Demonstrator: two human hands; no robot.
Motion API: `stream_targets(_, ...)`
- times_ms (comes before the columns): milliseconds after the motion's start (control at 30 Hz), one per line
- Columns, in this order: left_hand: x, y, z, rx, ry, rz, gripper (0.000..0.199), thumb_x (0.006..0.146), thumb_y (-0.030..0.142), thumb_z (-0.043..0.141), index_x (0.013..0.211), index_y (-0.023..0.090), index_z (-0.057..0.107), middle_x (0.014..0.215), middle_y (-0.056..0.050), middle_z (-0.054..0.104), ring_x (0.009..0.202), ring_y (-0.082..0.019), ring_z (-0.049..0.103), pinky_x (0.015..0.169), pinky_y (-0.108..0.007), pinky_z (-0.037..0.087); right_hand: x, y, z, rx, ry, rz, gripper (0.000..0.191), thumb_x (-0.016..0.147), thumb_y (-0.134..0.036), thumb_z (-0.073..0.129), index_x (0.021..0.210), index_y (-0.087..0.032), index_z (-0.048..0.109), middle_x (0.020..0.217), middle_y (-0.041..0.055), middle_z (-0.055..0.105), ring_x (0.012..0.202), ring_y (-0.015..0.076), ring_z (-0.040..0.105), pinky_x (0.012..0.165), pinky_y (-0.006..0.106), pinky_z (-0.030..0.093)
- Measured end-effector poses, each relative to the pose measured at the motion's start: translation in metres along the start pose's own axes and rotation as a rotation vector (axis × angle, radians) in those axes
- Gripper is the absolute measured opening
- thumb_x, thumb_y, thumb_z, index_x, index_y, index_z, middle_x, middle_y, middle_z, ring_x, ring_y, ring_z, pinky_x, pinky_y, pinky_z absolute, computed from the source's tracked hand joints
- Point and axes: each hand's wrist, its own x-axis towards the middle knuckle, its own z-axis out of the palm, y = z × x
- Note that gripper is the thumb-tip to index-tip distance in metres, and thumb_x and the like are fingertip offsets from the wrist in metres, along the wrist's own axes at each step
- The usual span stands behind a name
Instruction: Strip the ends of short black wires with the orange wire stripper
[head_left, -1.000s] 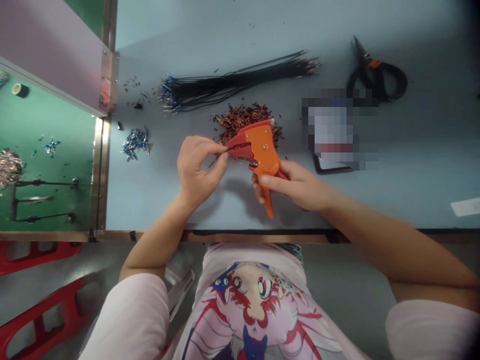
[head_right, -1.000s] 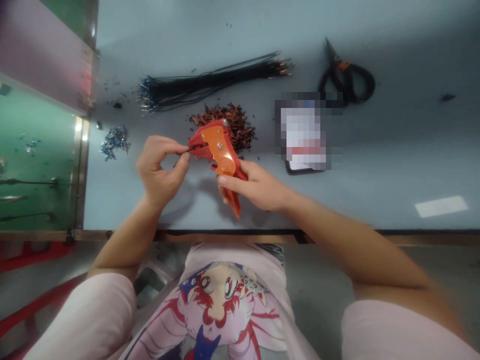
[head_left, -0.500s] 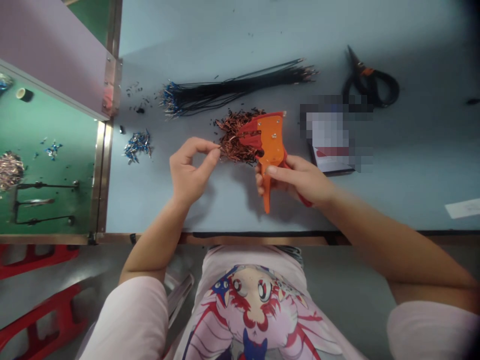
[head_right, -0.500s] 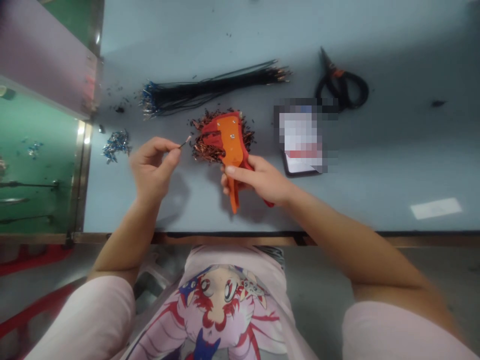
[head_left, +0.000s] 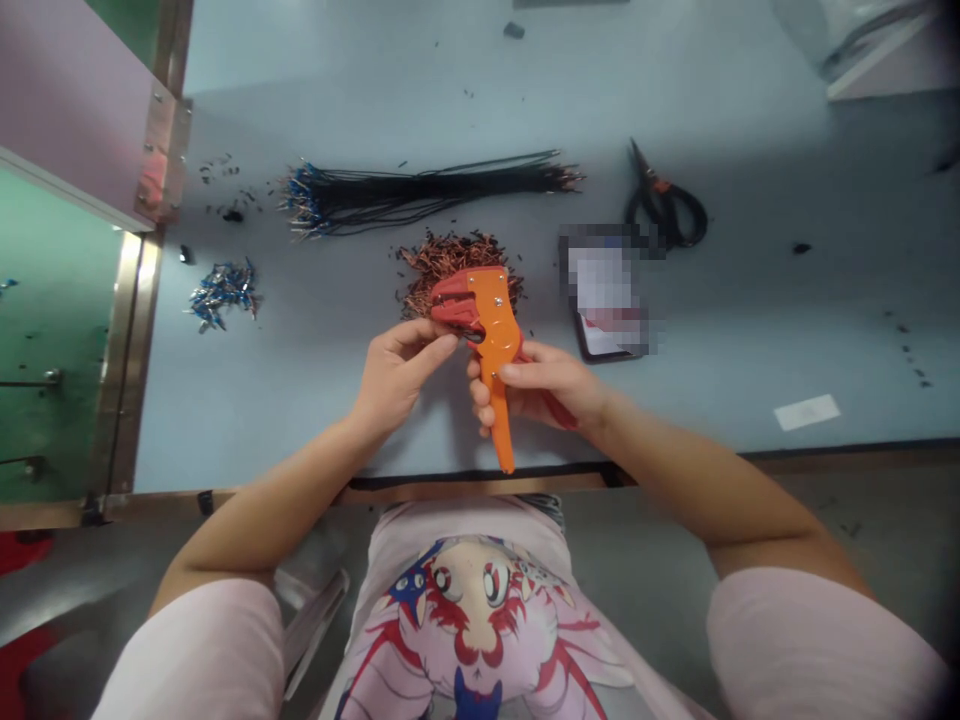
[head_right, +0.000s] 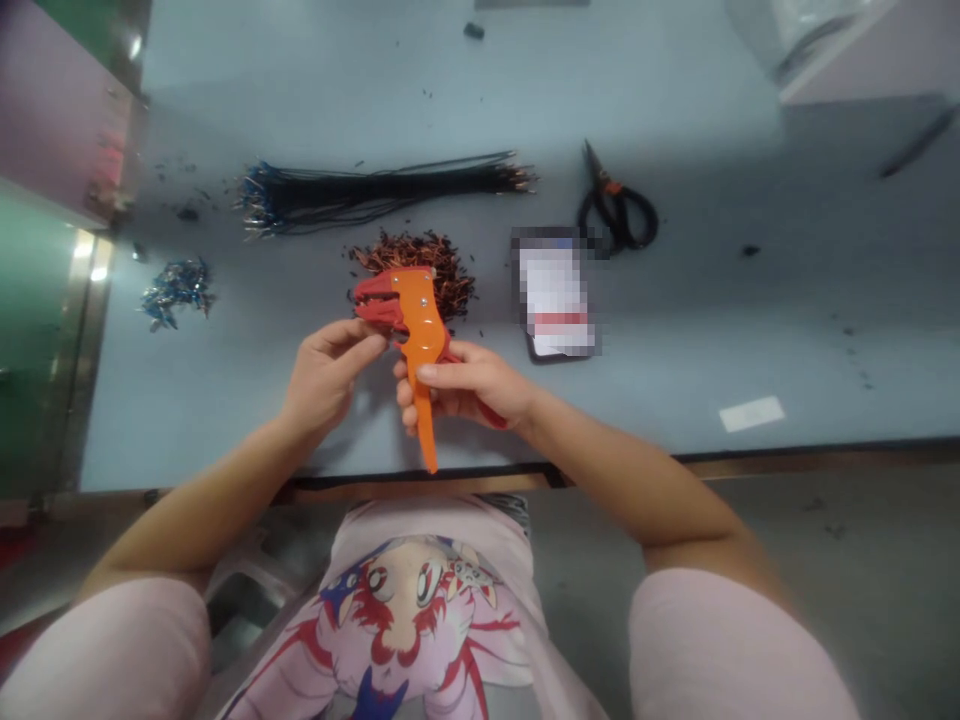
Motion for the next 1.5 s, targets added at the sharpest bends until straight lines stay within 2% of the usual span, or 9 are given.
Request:
stream_targets(133,-0.0023,0.0011,0.0047,0.002,-0.045,-0.022,0.022,0.072,0.04,0.086,0.08,0.022,0.077,0.082,-0.001,0.075,0.078,-0.013,0.068,0.079,-0.025,0.055,-0.0016,0.0012,0.0004,0.026,-0.065,0.018,0.031,0.083,-0.027,0.077,0.104,-0.009,0.064,0.086,0.0054,0.073,0.074,0.0177,0.074,0.073,0.037,0.065)
stream_targets(267,-0.004,0.0001,0.0061,0.007,-0.084,0.022,0.021,0.074,0.039,0.084,0.085,0.021,0.078,0.086,-0.003,0.076,0.08,-0.015,0.069,0.081,-0.029,0.056,-0.004,0.0029,0.001,-0.001,-0.097,0.029,0.032,0.085,-0.03,0.075,0.105,-0.008,0.063,0.084,0.0055,0.072,0.073,0.0178,0.074,0.073,0.037,0.065)
stream_targets(400,-0.0035,-0.0022,0.0037,0.11,-0.091,0.119,0.012,0.075,0.03,0.08,0.082,0.021,0.077,0.084,-0.003,0.076,0.079,-0.016,0.068,0.075,-0.028,0.054,-0.0055,0.0031,0.0022,-0.026,-0.115,0.02,0.031,0.087,-0.032,0.074,0.105,-0.009,0.063,0.083,0.0048,0.07,0.072,0.0173,0.073,0.072,0.038,0.064)
stream_targets(567,-0.0009,-0.0021,0.0001,0.234,-0.103,0.258,0.005,0.077,0.024,0.074,0.081,0.021,0.077,0.089,-0.004,0.075,0.086,-0.017,0.068,0.082,-0.029,0.053,-0.0048,0.0025,0.0021,-0.015,-0.107,0.016,0.031,0.087,-0.032,0.073,0.105,-0.009,0.062,0.084,0.0048,0.07,0.071,0.0168,0.072,0.072,0.038,0.064)
stream_targets(967,-0.0036,0.0037,0.0032,0.283,-0.091,0.228,0.006,0.076,0.02,0.071,0.076,0.021,0.076,0.082,-0.003,0.074,0.078,-0.017,0.066,0.075,-0.028,0.052,-0.0052,0.0031,0.003,-0.081,-0.062,0.039,0.033,0.085,-0.038,0.075,0.1,-0.011,0.062,0.077,0.0022,0.067,0.064,0.0148,0.068,0.065,0.035,0.064)
stream_targets(1367,-0.0049,0.0035,0.0054,0.265,-0.099,0.255,0.008,0.073,0.016,0.07,0.076,0.02,0.077,0.081,-0.004,0.073,0.077,-0.015,0.067,0.072,-0.025,0.054,-0.0052,0.0021,0.0067,-0.186,-0.033,0.047,0.037,0.086,-0.046,0.073,0.091,-0.015,0.054,0.064,-0.0037,0.06,0.049,0.011,0.059,0.051,0.03,0.058)
stream_targets(1500,-0.0047,0.003,0.006,0.261,-0.101,0.242,0.008,0.073,0.017,0.069,0.075,0.02,0.076,0.08,-0.003,0.073,0.075,-0.015,0.066,0.072,-0.026,0.053,-0.0051,0.0028,0.0094,-0.206,-0.009,0.053,0.039,0.085,-0.05,0.073,0.086,-0.017,0.051,0.058,-0.0074,0.054,0.043,0.0081,0.052,0.046,0.025,0.053)
